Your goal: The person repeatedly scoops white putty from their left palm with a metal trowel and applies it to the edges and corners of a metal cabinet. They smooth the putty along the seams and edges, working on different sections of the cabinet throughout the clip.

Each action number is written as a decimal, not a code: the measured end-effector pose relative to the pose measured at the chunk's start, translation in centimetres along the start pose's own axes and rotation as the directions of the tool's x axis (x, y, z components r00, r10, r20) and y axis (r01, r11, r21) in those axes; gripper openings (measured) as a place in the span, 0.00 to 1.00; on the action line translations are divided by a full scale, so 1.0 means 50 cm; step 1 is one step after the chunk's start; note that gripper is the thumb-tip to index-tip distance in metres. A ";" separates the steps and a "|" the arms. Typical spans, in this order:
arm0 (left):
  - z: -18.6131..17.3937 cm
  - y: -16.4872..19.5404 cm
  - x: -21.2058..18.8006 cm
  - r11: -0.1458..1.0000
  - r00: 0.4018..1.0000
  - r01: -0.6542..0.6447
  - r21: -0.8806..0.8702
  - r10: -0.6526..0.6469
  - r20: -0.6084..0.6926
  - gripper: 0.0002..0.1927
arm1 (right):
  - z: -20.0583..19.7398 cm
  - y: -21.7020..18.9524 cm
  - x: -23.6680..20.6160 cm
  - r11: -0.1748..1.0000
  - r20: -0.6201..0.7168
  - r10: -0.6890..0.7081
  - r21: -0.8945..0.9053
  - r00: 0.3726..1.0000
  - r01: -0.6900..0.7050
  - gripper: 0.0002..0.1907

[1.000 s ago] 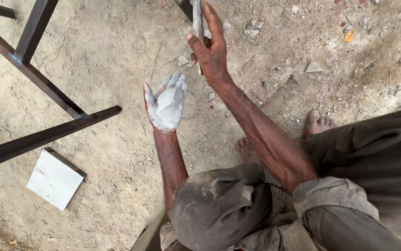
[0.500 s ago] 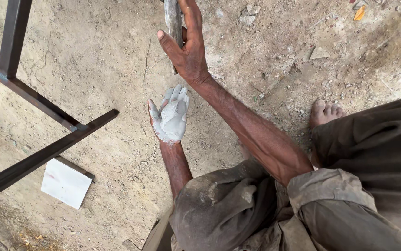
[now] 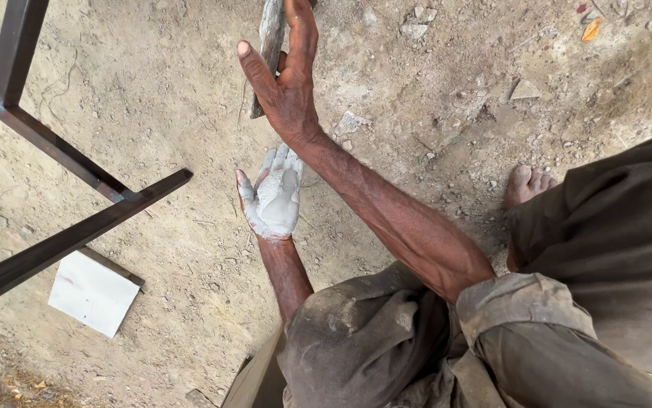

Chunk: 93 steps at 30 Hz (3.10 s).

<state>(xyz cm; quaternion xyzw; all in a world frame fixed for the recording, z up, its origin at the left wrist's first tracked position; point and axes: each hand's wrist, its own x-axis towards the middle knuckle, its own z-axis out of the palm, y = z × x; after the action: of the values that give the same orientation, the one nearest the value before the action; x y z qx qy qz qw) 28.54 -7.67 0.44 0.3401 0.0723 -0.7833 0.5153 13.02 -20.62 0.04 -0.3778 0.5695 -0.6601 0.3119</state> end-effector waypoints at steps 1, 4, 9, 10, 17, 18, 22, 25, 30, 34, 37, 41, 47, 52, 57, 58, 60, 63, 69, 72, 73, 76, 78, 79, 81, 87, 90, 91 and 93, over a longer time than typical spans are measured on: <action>0.004 0.007 -0.004 1.000 1.000 -0.016 -0.001 0.016 0.011 0.50 | 0.006 -0.002 -0.004 1.000 0.005 0.000 -0.001 1.000 0.000 0.42; 0.026 0.032 -0.013 0.998 0.997 -0.062 -0.010 0.063 0.049 0.50 | 0.027 -0.002 -0.013 0.997 0.002 -0.042 -0.067 0.999 0.042 0.44; 0.093 0.065 -0.024 0.990 0.983 -0.144 0.004 0.143 0.114 0.50 | 0.037 -0.024 -0.026 0.990 0.039 -0.036 -0.134 0.999 0.041 0.47; 0.106 0.069 -0.023 0.988 0.980 -0.152 0.014 0.149 0.132 0.50 | 0.023 -0.034 -0.030 0.991 0.062 -0.040 -0.126 0.997 0.048 0.47; 0.147 0.090 0.060 0.994 0.917 0.030 -0.102 0.013 0.398 0.47 | -0.187 -0.137 -0.073 0.986 0.514 -0.047 -0.111 0.857 0.121 0.51; 0.153 0.085 0.077 0.977 0.804 0.177 -0.118 -0.074 0.590 0.44 | -0.205 -0.151 -0.080 0.984 0.562 -0.040 -0.123 0.826 0.132 0.50; 0.210 0.031 0.117 0.986 0.836 0.015 -0.168 0.080 0.543 0.46 | -0.249 -0.191 -0.105 0.984 0.687 0.005 -0.134 0.727 0.120 0.48; 0.261 -0.016 0.113 0.950 0.911 -0.278 -0.139 0.307 0.274 0.51 | -0.297 -0.184 -0.105 0.975 0.738 0.158 -0.223 0.656 0.015 0.49; 0.292 0.048 0.085 0.971 0.805 -0.164 -0.173 0.233 0.545 0.53 | -0.380 -0.092 -0.035 0.887 0.654 0.384 -0.458 0.652 -0.063 0.49; 0.244 0.043 0.084 0.963 0.857 -0.177 -0.201 0.251 0.451 0.53 | -0.392 -0.002 0.028 0.942 0.603 0.285 -0.318 0.745 -0.103 0.45; 0.186 0.010 0.070 0.962 0.905 -0.178 -0.209 0.244 0.349 0.52 | -0.381 0.063 0.068 0.943 0.623 0.233 -0.332 0.746 -0.017 0.44; 0.108 -0.028 0.036 0.950 0.935 -0.208 -0.233 0.263 0.239 0.52 | -0.363 0.130 0.090 0.968 0.647 0.166 -0.252 0.744 0.003 0.44; 0.058 -0.071 0.026 0.917 0.937 -0.247 -0.314 0.308 0.164 0.51 | -0.351 0.141 0.100 0.979 0.682 0.045 -0.177 0.730 0.105 0.45; 0.086 -0.100 0.051 0.917 0.943 -0.244 -0.317 0.301 0.145 0.50 | -0.384 0.068 0.126 0.961 0.717 -0.094 -0.116 0.691 0.250 0.44; 0.140 -0.116 0.069 0.925 0.926 -0.220 -0.308 0.298 0.233 0.53 | -0.435 -0.016 0.060 0.915 0.591 0.236 0.133 0.772 -0.382 0.39; 0.157 -0.119 0.077 0.925 0.921 -0.213 -0.314 0.298 0.252 0.53 | -0.444 -0.023 0.043 0.804 0.585 0.301 0.269 0.753 -0.530 0.37; 0.191 -0.136 0.095 0.891 0.923 -0.086 -0.446 0.239 0.300 0.54 | -0.458 -0.029 0.006 0.424 0.692 0.340 0.491 0.636 -0.761 0.37; 0.247 -0.176 0.119 0.839 0.905 0.104 -0.534 0.142 0.400 0.58 | -0.466 -0.027 -0.043 -0.133 0.845 0.207 0.524 0.494 -0.841 0.40; 0.275 -0.099 0.110 0.911 0.812 0.125 -0.393 0.134 0.568 0.57 | -0.546 -0.062 -0.033 0.187 0.647 0.521 0.549 0.557 -0.814 0.46; 0.263 -0.074 0.131 0.998 0.816 0.005 -0.060 0.030 0.577 0.53 | -0.543 -0.087 -0.022 0.604 0.467 0.629 0.210 0.621 -0.769 0.46; 0.266 -0.073 0.155 0.997 0.824 -0.038 0.064 -0.005 0.567 0.52 | -0.529 -0.096 -0.024 0.684 0.486 0.588 0.127 0.646 -0.718 0.44; 0.268 -0.103 0.208 0.877 0.880 -0.220 0.427 -0.011 0.474 0.56 | -0.487 -0.137 -0.068 0.781 0.492 0.597 -0.177 0.634 -0.599 0.43; 0.286 -0.108 0.244 0.686 0.930 -0.203 0.699 -0.088 0.356 0.58 | -0.458 -0.154 -0.076 0.930 0.625 0.367 -0.230 0.689 -0.287 0.40; 0.294 -0.107 0.249 0.562 0.950 -0.174 0.808 -0.118 0.288 0.59 | -0.449 -0.160 -0.078 0.988 0.741 0.127 -0.152 0.659 -0.020 0.38; 0.299 -0.077 0.232 0.899 0.928 -0.030 0.437 -0.137 0.346 0.59 | -0.440 -0.166 -0.073 0.990 0.836 0.052 -0.116 0.546 0.083 0.37; 0.297 0.062 0.146 1.000 0.888 0.014 -0.025 -0.001 0.459 0.47 | -0.414 -0.171 -0.037 0.557 0.608 0.492 0.331 0.623 -0.762 0.45; 0.255 0.050 0.113 0.998 0.934 0.054 -0.028 -0.040 0.355 0.44 | -0.357 -0.186 -0.011 0.582 0.434 0.383 0.572 0.815 -0.578 0.47; 0.236 0.041 0.105 0.999 0.939 0.044 -0.001 -0.041 0.343 0.44 | -0.332 -0.188 0.002 0.641 0.364 0.358 0.574 0.860 -0.510 0.46; 0.192 0.024 0.086 0.999 0.950 0.039 0.006 -0.039 0.311 0.44 | -0.278 -0.187 0.020 0.795 0.226 0.281 0.490 0.933 -0.358 0.44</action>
<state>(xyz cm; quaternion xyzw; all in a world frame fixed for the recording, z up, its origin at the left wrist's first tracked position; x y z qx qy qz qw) 24.14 -15.96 5.40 0.2112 -0.0029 -0.8372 0.5045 0.79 -12.83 8.48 -0.2226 0.3998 -0.6990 0.5495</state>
